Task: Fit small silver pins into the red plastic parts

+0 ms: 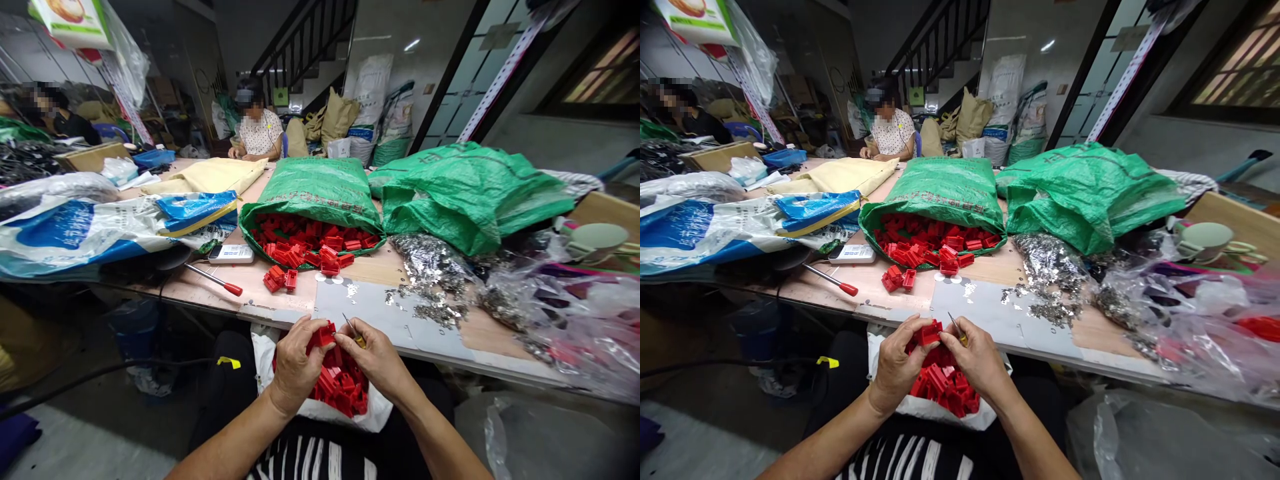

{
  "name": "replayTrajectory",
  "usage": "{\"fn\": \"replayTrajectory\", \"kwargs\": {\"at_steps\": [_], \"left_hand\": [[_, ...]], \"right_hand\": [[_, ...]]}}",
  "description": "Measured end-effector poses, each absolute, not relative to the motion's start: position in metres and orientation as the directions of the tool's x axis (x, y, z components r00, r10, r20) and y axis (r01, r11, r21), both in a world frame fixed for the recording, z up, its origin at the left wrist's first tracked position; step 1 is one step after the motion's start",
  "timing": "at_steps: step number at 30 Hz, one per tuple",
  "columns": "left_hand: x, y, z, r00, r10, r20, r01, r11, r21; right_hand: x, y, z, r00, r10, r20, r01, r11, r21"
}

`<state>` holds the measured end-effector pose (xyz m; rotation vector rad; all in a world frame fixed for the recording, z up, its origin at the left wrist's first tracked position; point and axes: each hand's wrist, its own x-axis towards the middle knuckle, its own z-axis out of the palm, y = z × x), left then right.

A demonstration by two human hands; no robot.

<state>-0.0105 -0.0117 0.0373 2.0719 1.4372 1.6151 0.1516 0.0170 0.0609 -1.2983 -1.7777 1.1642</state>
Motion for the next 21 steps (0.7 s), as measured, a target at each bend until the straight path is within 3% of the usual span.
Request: {"fn": "replayTrajectory", "kwargs": {"at_steps": [15,21], "left_hand": [[-0.0078,-0.0142,0.0409,-0.023,0.728,0.686,0.535,-0.57,0.623],[-0.0035,-0.0163,0.0333,0.028,0.749,0.662,0.501,-0.584,0.639]], "right_hand": [[0.1571,0.0245,0.0551,-0.345,0.938,-0.03,0.233,0.055,-0.971],[0.1594,0.021,0.0509,-0.357,0.934,-0.007,0.284,0.101,-0.953]]}}
